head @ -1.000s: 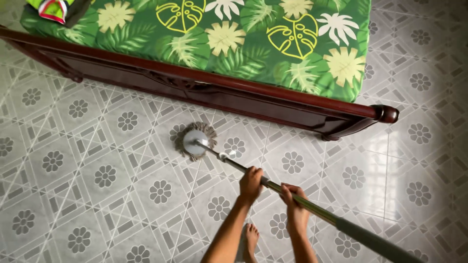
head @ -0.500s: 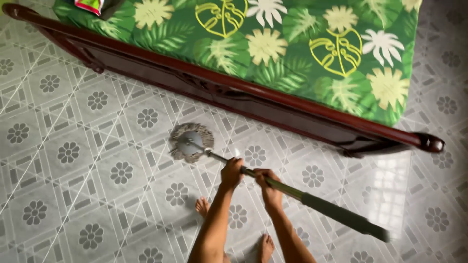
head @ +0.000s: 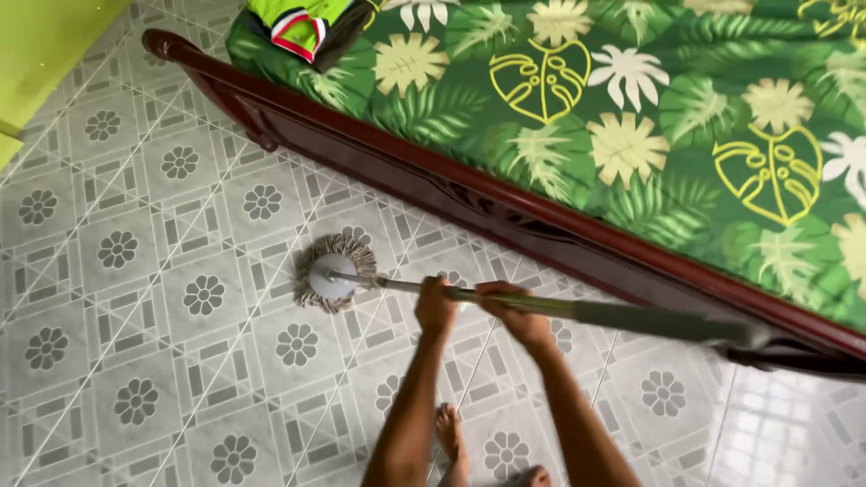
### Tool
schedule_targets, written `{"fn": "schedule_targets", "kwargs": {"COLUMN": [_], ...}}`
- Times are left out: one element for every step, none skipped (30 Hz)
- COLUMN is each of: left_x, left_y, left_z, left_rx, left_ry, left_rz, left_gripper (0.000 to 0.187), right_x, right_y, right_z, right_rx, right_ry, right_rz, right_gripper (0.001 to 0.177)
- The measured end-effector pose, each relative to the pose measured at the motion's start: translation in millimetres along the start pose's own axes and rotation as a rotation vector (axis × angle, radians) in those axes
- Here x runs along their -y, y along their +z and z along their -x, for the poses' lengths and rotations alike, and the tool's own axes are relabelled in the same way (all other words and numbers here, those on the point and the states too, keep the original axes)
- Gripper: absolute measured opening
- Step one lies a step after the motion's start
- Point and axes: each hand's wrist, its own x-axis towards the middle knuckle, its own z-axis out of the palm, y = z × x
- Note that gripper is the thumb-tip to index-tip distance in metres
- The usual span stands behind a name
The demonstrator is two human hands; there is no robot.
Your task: Mopping the tiled floor in a bedroom area.
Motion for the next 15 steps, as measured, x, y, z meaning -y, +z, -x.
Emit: {"fn": "schedule_targets", "kwargs": {"left_x": [-20, -35, -51, -54, -57, -61, -49, -41, -33, -21, -9, 4, 15, 28, 41], "left_y": [6, 7, 7, 1, -5, -13, -22, -25, -28, -33, -37, -42, -46, -53, -61], "left_z": [-2, -6, -10, -12, -13, -18, -21, -27, -34, -50, -67, -75, -73, -92, -111], "left_rx": [-0.009, 0.024, 0.057, 0.046, 0.058, 0.068, 0.053, 0.076, 0.098, 0.082, 0.060, 0.049, 0.046, 0.000, -0.045], "left_ry": [0.000, -0.055, -0.109, -0.124, -0.115, -0.108, -0.125, -0.147, -0.168, -0.188, -0.220, -0.255, -0.277, -0.298, -0.319], "left_rz": [0.013, 0.047, 0.082, 0.080, 0.085, 0.090, 0.089, 0.094, 0.100, 0.104, 0.096, 0.086, 0.087, 0.070, 0.054], "left_gripper": [0.009, 0.011, 0.014, 0.014, 0.015, 0.017, 0.017, 0.018, 0.020, 0.020, 0.018, 0.015, 0.015, 0.018, 0.020], "right_x": [14, 31, 47, 47, 47, 49, 52, 54, 54, 48, 41, 32, 30, 34, 39], "right_y": [-21, -38, -54, -55, -55, -56, -36, -21, -6, 0, 7, 14, 29, 46, 64], "right_z": [-2, -8, -14, -18, -22, -29, -34, -43, -52, -76, -101, -119, -126, -151, -176], "right_rx": [0.001, 0.023, 0.045, 0.063, 0.087, 0.114, 0.136, 0.147, 0.159, 0.183, 0.219, 0.252, 0.272, 0.328, 0.385], "right_ry": [-0.007, 0.030, 0.067, 0.063, 0.073, 0.083, 0.079, 0.024, -0.031, -0.034, -0.058, -0.072, -0.064, -0.048, -0.029], "right_rz": [0.014, 0.069, 0.125, 0.127, 0.034, -0.057, -0.054, -0.035, -0.018, -0.010, 0.012, 0.031, 0.034, -0.098, -0.226], "right_gripper": [0.023, 0.024, 0.025, 0.025, 0.025, 0.024, 0.024, 0.021, 0.018, 0.018, 0.016, 0.015, 0.015, 0.017, 0.018]}}
